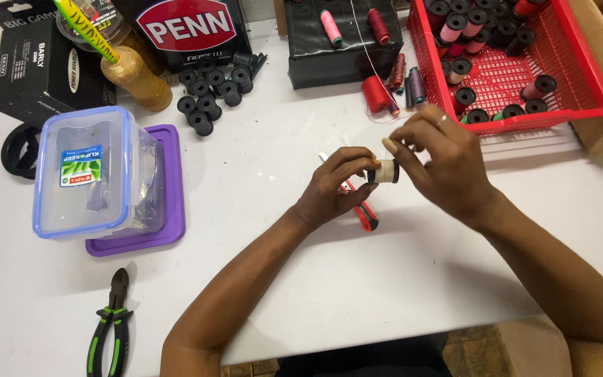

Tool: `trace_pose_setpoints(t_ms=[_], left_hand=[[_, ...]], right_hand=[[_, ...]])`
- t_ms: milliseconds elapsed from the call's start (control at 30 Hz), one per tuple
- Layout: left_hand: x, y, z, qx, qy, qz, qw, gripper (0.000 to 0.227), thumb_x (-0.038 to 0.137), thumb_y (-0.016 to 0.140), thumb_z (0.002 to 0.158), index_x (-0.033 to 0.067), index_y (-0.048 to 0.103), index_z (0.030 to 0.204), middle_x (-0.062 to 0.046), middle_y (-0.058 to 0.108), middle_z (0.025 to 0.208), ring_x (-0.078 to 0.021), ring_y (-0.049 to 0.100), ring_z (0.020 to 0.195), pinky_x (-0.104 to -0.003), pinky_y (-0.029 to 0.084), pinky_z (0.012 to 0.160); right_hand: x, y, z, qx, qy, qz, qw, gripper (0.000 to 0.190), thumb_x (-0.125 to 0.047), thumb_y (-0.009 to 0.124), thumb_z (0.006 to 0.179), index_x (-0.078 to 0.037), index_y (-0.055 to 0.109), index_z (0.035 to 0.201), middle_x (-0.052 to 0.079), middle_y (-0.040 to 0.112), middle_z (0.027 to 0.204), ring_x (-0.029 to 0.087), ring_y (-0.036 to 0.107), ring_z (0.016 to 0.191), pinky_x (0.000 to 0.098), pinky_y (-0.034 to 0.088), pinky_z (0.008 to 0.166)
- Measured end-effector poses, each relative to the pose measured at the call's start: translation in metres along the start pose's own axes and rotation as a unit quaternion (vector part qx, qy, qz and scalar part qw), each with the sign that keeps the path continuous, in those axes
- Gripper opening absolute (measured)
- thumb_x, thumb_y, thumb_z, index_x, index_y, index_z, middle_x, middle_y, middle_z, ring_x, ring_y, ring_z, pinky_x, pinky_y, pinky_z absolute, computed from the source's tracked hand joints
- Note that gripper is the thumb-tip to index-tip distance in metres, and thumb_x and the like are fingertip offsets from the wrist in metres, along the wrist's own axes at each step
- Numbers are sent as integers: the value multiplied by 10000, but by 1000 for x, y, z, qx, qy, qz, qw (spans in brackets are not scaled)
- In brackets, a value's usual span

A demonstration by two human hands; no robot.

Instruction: The person winds fishing line from a spool onto a bobbin using a utility knife to cut the line. They then place the bobbin onto a wooden winder and continue winding the line.

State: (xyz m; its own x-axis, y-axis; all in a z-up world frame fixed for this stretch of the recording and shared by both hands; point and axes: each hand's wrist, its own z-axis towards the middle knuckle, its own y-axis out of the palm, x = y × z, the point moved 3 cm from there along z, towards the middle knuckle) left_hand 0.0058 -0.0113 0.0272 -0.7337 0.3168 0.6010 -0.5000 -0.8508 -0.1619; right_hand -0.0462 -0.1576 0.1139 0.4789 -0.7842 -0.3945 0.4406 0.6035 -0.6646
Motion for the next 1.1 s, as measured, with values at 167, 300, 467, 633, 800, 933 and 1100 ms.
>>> trace_pose_setpoints(t_ms=[167, 300, 467, 633, 800, 933, 1100], left_hand=[[-2, -1, -1, 9, 8, -10, 1000, 342, -27, 682, 783, 70, 590, 1098, -106, 572, 1066, -245, 629, 915, -304, 563, 698], [-7, 1, -3, 19, 17, -1, 1000, 342, -37, 688, 773, 72, 598, 1085, -114, 570, 1073, -262, 622, 942, -313, 568, 717], [-7, -3, -1, 36, 34, 19, 999, 339, -77, 669, 768, 66, 610, 1070, -133, 576, 1080, -273, 623, 953, -322, 569, 735], [-8, -4, -2, 54, 39, 39, 997, 308, -80, 650, 782, 71, 625, 1049, -139, 580, 1084, -281, 625, 952, -318, 573, 735], [-7, -2, -2, 50, 36, 48, 997, 324, -95, 647, 776, 95, 635, 1038, -128, 581, 1067, -284, 628, 937, -314, 574, 695], [-10, -2, -3, 66, 52, 61, 995, 307, -93, 644, 777, 106, 651, 1012, -115, 585, 1064, -259, 627, 921, -296, 573, 681], [-9, -2, -2, 58, 59, 66, 994, 285, -87, 650, 775, 122, 658, 969, -97, 594, 1053, -252, 622, 924, -300, 571, 676]], right_hand=[[36, 26, -5, -10, 47, 72, 996, 52, -45, 663, 892, -5, 639, 870, 111, 542, 725, 236, 553, 588, 337, 457, 509], [50, 48, -22, -34, 102, 126, 986, 32, -20, 652, 863, 5, 640, 881, 140, 548, 711, 257, 564, 605, 354, 453, 525], [55, 63, -58, -49, 129, 112, 984, 71, 24, 636, 826, 21, 616, 893, 159, 560, 755, 297, 584, 631, 372, 481, 536], [21, 53, -63, -57, 98, 62, 992, 13, -26, 621, 853, -14, 625, 851, 95, 575, 740, 225, 606, 601, 327, 497, 489], [-5, 37, -66, -72, 77, 33, 994, 21, -32, 617, 837, -19, 626, 850, 86, 576, 730, 224, 641, 628, 318, 536, 508], [-16, 22, -66, -45, 11, 12, 999, 12, -46, 625, 822, -38, 617, 818, 63, 572, 720, 212, 631, 603, 294, 531, 472], [-25, 0, -57, 4, -23, 7, 1000, 44, -81, 649, 809, -42, 635, 796, 69, 589, 716, 209, 607, 563, 308, 502, 436]])
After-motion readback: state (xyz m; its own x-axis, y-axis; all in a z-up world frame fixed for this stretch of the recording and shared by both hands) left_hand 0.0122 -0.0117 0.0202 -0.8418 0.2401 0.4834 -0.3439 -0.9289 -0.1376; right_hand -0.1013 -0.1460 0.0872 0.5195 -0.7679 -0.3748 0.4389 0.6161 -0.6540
